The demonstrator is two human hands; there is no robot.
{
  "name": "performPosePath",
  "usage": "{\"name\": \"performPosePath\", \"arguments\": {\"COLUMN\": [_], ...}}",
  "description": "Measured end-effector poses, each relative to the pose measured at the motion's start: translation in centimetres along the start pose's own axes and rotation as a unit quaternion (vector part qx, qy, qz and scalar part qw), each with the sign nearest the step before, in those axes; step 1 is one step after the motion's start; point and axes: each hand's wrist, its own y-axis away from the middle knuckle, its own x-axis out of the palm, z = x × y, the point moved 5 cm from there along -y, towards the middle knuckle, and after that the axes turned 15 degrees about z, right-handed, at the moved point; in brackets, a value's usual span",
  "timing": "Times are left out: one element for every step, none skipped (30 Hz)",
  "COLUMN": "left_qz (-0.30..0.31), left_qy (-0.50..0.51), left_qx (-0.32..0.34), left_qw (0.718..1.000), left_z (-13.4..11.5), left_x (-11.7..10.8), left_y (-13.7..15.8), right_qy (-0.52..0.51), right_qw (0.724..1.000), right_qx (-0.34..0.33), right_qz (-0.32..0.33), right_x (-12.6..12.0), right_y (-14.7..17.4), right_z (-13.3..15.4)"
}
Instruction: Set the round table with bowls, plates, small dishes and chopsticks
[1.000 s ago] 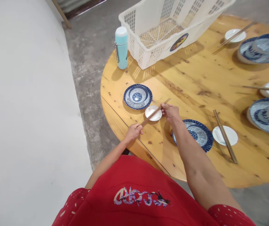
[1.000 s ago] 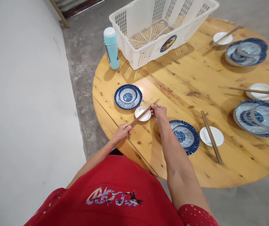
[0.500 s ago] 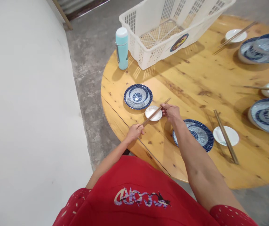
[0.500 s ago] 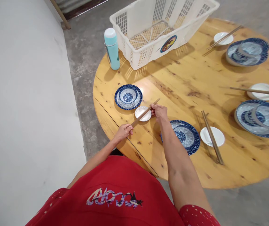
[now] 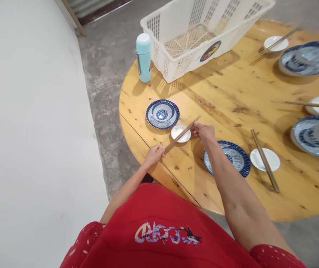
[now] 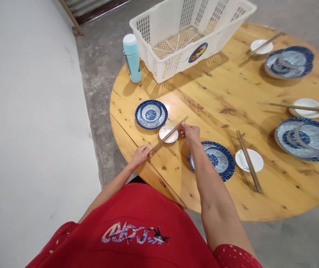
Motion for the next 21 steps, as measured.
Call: {"name": "performPosePath", "arguments": {"left_qz": [-0.009,-0.019,-0.029,-0.041,-0.052,-0.063,-0.075,-0.086,-0.097,-0.106,-0.115,-0.122,-0.127,-0.131,-0.131,-0.128,-0.124,-0.118,-0.11,-0.101,-0.091], "left_qy": [0.002,0.004,0.006,0.007,0.005,0.0,-0.008,-0.022,-0.041,-0.066,-0.096,-0.129,-0.164,-0.198,-0.23,-0.261,-0.289,-0.314,-0.338,-0.359,-0.376], "left_qx": [0.001,0.003,0.003,0.003,0.001,-0.001,-0.003,-0.005,-0.007,-0.007,-0.006,-0.003,0.002,0.008,0.016,0.025,0.034,0.043,0.05,0.055,0.056], "left_qw": [1.0,1.0,1.0,0.999,0.999,0.998,0.997,0.996,0.994,0.992,0.989,0.984,0.978,0.972,0.964,0.957,0.949,0.941,0.933,0.926,0.92], "left_z": [0.1,0.2,0.3,0.4,0.5,0.6,0.6,0.5,0.4,0.1,-0.3,-0.7,-1.3,-1.8,-2.4,-3.0,-3.5,-4.0,-4.5,-4.9,-5.2], "left_x": [-0.7,-1.4,-2.2,-2.9,-3.6,-4.2,-4.6,-4.8,-5.0,-4.9,-4.7,-4.4,-4.0,-3.5,-2.9,-2.3,-1.7,-1.1,-0.5,0.0,0.5], "left_y": [0.3,0.7,1.1,1.5,2.0,2.4,2.8,3.1,3.3,3.4,3.4,3.3,3.1,2.8,2.5,2.0,1.5,1.0,0.5,-0.1,-0.6], "right_qy": [0.0,-0.004,-0.01,-0.019,-0.028,-0.036,-0.041,-0.043,-0.044,-0.044,-0.043,-0.041,-0.037,-0.032,-0.026,-0.02,-0.016,-0.014,-0.014,-0.016,-0.018], "right_qw": [1.0,1.0,0.999,0.999,0.998,0.997,0.997,0.996,0.996,0.996,0.996,0.996,0.997,0.997,0.997,0.998,0.998,0.998,0.999,0.999,0.999], "right_qx": [-0.004,-0.007,-0.013,-0.019,-0.027,-0.037,-0.047,-0.056,-0.063,-0.067,-0.07,-0.071,-0.072,-0.071,-0.069,-0.065,-0.06,-0.054,-0.049,-0.043,-0.038], "right_qz": [-0.01,-0.021,-0.032,-0.042,-0.048,-0.052,-0.053,-0.05,-0.044,-0.037,-0.028,-0.021,-0.014,-0.008,-0.003,0.0,0.002,0.003,0.003,0.002,0.0], "right_x": [-0.4,-0.8,-1.1,-1.5,-1.7,-1.8,-1.8,-1.7,-1.5,-1.3,-0.9,-0.6,-0.2,0.1,0.4,0.7,0.9,1.0,1.1,1.0,0.9], "right_y": [0.2,0.6,1.0,1.5,2.1,2.9,3.8,4.8,5.9,7.1,8.4,9.7,10.9,12.2,13.4,14.6,15.6,16.7,17.6,18.5,19.4], "right_z": [0.1,0.1,0.1,0.1,-0.1,-0.2,-0.5,-0.8,-1.3,-1.8,-2.3,-2.9,-3.5,-4.0,-4.6,-5.1,-5.6,-6.2,-6.7,-7.2,-7.7]}}
